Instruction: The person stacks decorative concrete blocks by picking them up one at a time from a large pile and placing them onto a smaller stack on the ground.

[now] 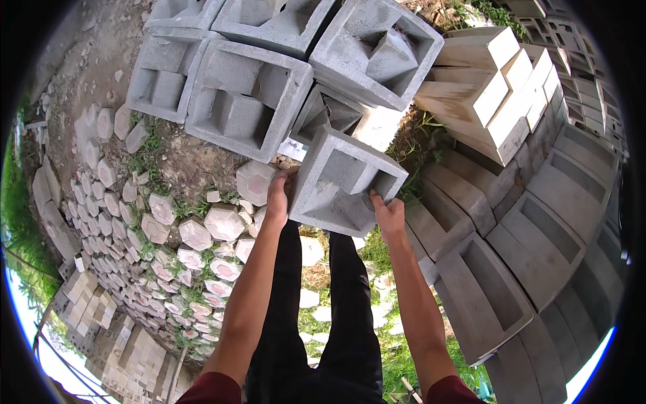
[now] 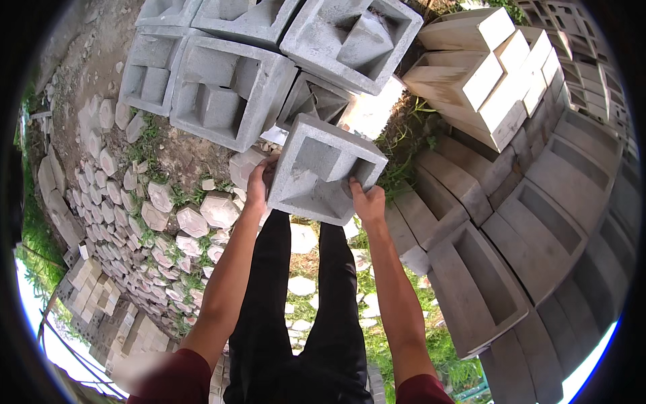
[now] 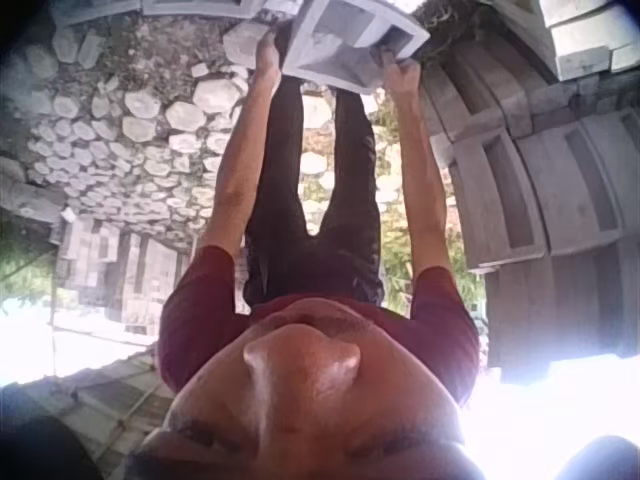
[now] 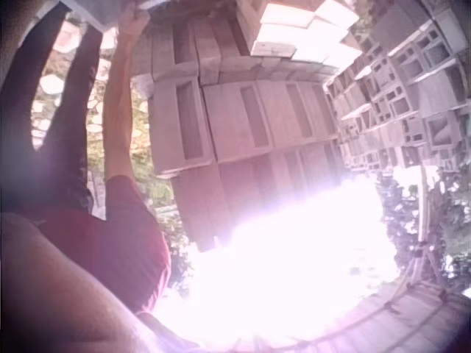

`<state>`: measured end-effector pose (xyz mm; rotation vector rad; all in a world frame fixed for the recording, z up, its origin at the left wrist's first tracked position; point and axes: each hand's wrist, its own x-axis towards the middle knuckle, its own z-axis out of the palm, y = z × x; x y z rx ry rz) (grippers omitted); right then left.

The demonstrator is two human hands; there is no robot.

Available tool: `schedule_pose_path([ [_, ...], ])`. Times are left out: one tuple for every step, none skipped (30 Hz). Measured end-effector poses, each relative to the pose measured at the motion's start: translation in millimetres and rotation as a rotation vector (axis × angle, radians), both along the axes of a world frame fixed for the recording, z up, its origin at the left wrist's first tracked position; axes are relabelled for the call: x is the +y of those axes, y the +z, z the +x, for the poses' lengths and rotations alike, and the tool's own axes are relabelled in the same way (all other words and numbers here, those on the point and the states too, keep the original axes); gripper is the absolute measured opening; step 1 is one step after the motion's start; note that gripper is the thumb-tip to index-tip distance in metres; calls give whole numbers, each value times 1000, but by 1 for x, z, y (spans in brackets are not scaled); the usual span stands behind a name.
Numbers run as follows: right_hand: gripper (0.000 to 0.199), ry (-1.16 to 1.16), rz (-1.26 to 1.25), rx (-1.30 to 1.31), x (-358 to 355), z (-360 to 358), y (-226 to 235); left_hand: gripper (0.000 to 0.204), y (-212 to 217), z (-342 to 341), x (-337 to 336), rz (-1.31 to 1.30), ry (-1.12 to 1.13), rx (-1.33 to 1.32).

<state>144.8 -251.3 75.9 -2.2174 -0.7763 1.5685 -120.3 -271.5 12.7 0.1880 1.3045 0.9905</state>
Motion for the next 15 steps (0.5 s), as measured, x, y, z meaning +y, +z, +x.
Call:
schedule_pose_path([
  [29, -29, 58, 27, 0, -3, -3, 47, -3, 1, -3, -131, 185, -107],
  [29, -56, 117, 55, 2, -7, -7, 47, -5, 4, -8, -261, 372, -212],
  [29, -84, 175, 85, 4, -11, -11, 46, -6, 9, -14, -388, 560, -317],
  [33, -92, 192, 34, 4, 0, -22, 45, 11, 31, -6, -238, 500, -750],
  [37, -79, 214, 19, 7, -4, -35, 46, 3, 42, -3, -174, 579, -819],
  [42, -68, 236, 4, 11, -6, -48, 47, -6, 48, 3, -108, 655, -888],
  [44, -37, 228, -32, 15, -7, -58, 47, -13, 48, 9, -106, 644, -859],
  [46, -5, 220, -68, 22, -7, -67, 47, -18, 49, 19, -103, 635, -830],
  [48, 27, 212, -103, 27, -8, -76, 48, -22, 49, 29, -101, 625, -802],
  [50, 49, 223, -139, 34, -8, -87, 47, -29, 50, 37, -90, 623, -808],
  [52, 72, 235, -176, 39, -9, -98, 46, -34, 50, 46, -80, 620, -814],
  [53, 93, 245, -213, 44, -10, -108, 45, -40, 50, 53, -71, 616, -821],
  [56, 84, 212, -236, 52, -16, -109, 45, -43, 48, 58, -74, 580, -821],
  [56, 85, 226, -242, 55, -21, -118, 45, -46, 46, 65, -58, 559, -810],
  [56, 85, 241, -250, 61, -27, -123, 45, -50, 44, 73, -42, 538, -801],
])
